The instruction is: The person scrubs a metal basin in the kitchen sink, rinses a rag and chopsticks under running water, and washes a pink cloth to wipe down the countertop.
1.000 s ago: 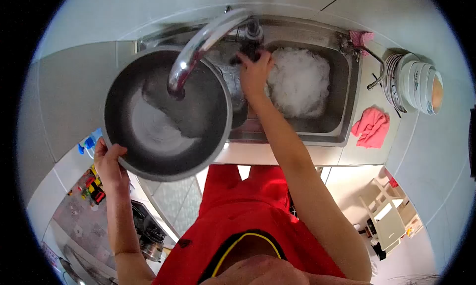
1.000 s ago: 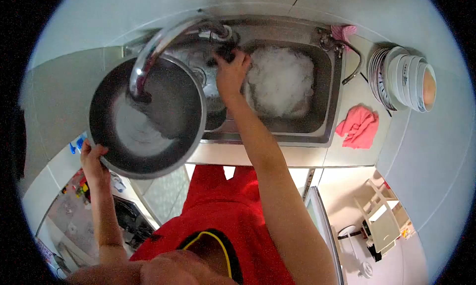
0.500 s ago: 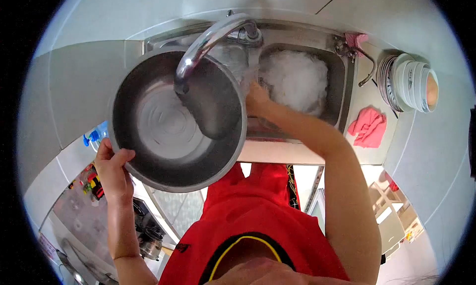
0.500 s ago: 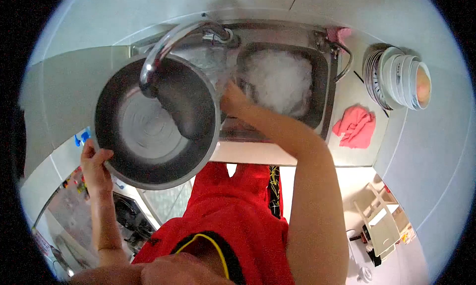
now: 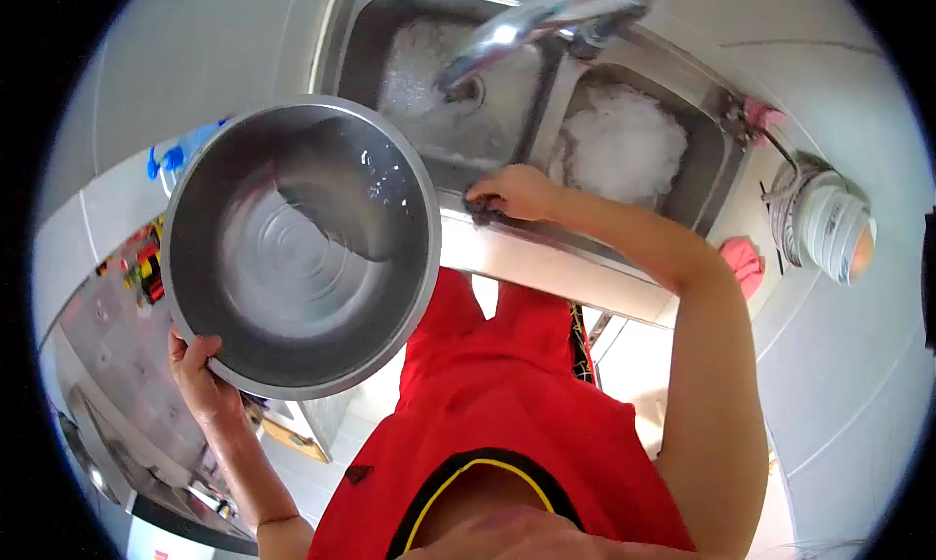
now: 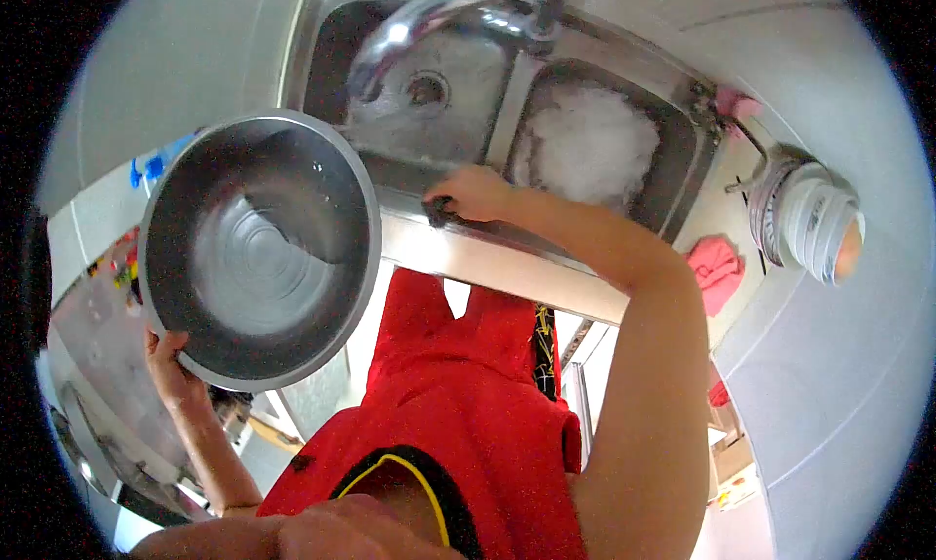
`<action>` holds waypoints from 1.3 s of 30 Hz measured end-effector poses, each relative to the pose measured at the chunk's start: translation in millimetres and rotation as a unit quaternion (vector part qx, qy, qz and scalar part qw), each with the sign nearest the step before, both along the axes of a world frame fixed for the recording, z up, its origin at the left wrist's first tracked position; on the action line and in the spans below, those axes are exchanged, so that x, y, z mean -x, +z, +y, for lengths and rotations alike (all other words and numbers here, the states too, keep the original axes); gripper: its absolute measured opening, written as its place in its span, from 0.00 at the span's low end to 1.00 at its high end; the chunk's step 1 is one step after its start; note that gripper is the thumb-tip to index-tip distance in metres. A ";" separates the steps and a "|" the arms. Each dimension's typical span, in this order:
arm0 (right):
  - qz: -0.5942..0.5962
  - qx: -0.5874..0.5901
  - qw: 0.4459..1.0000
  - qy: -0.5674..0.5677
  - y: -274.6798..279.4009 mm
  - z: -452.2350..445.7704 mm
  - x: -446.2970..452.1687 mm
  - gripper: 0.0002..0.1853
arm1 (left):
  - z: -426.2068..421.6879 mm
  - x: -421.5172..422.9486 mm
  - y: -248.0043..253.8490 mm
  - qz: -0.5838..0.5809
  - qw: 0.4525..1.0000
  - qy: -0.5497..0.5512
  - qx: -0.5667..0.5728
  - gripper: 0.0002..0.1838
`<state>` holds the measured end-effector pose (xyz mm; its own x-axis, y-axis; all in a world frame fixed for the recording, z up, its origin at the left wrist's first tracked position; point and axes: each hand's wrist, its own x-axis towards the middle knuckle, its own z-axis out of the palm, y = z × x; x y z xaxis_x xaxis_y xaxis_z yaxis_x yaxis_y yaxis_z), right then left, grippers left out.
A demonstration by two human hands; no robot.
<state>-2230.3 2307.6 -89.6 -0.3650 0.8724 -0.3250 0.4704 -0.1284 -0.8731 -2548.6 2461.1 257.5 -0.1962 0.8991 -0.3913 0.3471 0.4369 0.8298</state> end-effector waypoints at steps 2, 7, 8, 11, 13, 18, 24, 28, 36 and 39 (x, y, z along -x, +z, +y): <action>0.035 0.042 0.990 -0.128 -4.2 18.0 25.4 0.21 | -4.9 19.5 2.9 0.008 0.999 0.033 -0.006 0.17; 0.062 0.054 0.953 -0.291 -23.5 141.6 140.8 0.25 | -8.2 76.5 10.1 0.018 0.999 0.046 -0.006 0.16; 0.061 0.107 0.940 -0.319 -13.0 168.6 156.0 0.24 | -8.5 74.5 13.8 0.037 0.998 0.049 -0.005 0.15; 0.051 -0.008 0.901 -0.431 -11.8 199.3 188.5 0.21 | 1.8 50.6 20.9 0.075 0.996 0.042 -0.009 0.12; 0.059 0.034 0.927 -0.368 -13.6 183.5 185.0 0.22 | 10.8 38.7 29.7 0.103 0.994 0.032 0.003 0.10; 0.070 -0.005 0.844 -0.531 -30.1 236.9 178.4 0.20 | 34.0 23.3 21.1 0.107 0.994 -0.010 0.029 0.07; 0.273 0.030 0.748 -0.605 -74.0 230.9 212.0 0.20 | 42.7 14.0 15.0 0.116 0.991 -0.013 0.060 0.07; 0.038 -0.198 0.694 -0.691 -56.4 303.7 147.9 0.22 | 46.3 11.7 9.3 0.110 0.993 -0.006 0.051 0.08; 0.372 0.042 0.331 -0.866 -33.7 338.3 -7.8 0.27 | 51.1 9.7 -8.0 0.064 0.995 0.008 0.080 0.07; 0.526 0.023 0.260 -0.809 -22.5 245.3 -58.6 0.30 | 55.0 11.8 -9.3 0.015 0.996 -0.012 0.092 0.08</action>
